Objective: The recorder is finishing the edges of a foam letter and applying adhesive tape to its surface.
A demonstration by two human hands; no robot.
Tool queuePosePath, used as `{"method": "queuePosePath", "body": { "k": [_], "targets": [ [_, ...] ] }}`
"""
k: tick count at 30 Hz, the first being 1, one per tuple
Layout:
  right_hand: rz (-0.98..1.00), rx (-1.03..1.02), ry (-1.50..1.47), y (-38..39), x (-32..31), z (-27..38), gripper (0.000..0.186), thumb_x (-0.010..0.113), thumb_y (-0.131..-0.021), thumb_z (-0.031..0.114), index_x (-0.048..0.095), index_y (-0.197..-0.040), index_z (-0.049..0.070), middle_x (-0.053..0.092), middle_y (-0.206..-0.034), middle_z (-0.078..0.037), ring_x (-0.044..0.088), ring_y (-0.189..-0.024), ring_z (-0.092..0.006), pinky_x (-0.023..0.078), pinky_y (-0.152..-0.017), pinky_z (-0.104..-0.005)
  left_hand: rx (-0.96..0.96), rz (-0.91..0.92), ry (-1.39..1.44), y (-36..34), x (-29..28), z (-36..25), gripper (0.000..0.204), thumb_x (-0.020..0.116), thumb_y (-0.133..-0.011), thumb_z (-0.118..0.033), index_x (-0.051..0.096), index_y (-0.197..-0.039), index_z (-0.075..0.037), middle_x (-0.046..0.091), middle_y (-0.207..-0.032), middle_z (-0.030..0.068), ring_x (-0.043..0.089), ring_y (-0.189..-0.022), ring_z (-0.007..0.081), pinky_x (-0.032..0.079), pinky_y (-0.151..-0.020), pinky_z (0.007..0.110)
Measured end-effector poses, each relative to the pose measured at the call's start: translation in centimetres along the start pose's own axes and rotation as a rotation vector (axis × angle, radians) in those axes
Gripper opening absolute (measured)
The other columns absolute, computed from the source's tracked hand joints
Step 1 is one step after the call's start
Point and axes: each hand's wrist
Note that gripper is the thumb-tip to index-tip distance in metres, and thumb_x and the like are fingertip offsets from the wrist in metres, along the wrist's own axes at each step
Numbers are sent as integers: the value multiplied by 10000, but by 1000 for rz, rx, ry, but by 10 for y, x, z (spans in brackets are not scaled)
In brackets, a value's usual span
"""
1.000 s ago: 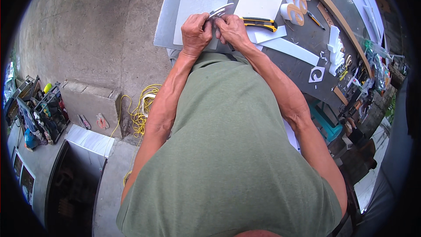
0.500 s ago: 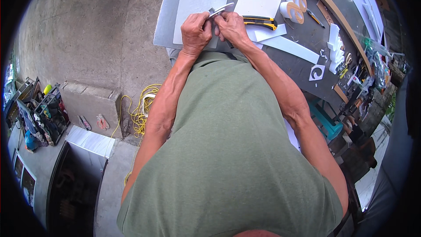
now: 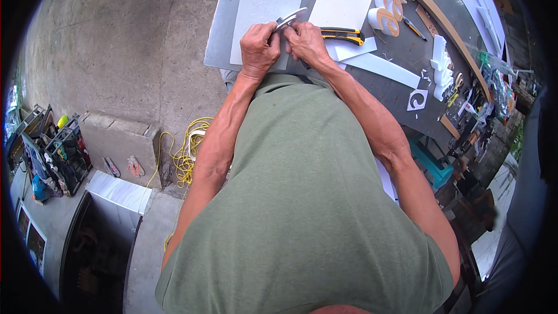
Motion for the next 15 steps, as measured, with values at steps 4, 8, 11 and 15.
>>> {"method": "queuePosePath", "body": {
  "k": [4, 8, 11, 15],
  "targets": [
    [-85, 82, -121, 1, 0, 3, 360, 523, -953, 222, 673, -802, -69, 667, -594, -123, 627, -448, -193, 538, -503, -349, -5, 28, 6, -2, -4, -5, 206, 704, -759, 18, 699, -957, -41, 681, -811, 124, 665, -741, 296, 521, -668, 380],
    [18, 83, -47, 3, -3, 3, 346, 531, -951, 210, 686, -811, -64, 683, -611, -128, 631, -450, -191, 550, -512, -339, 65, -20, -6, 0, -3, -2, 213, 704, -754, 22, 699, -957, -42, 688, -822, 124, 671, -756, 296, 528, -679, 378],
    [-46, 109, -90, 6, 1, 4, 335, 547, -965, 199, 685, -804, -61, 666, -602, -90, 608, -455, -153, 508, -495, -326, 20, 27, -6, -1, -3, -3, 214, 704, -750, 24, 699, -954, -42, 694, -834, 125, 676, -774, 298, 535, -690, 379],
    [3, 51, 7, 5, -5, 4, 356, 516, -954, 195, 683, -760, -52, 674, -590, -117, 646, -452, -187, 555, -517, -341, 11, 16, -2, 0, -3, -1, 210, 710, -750, 19, 701, -951, -41, 694, -825, 125, 677, -764, 299, 531, -682, 379]
  ]
}}
Point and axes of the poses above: each hand's wrist, its own y-axis away from the middle knuckle, its own x-axis out of the palm, z = x × y
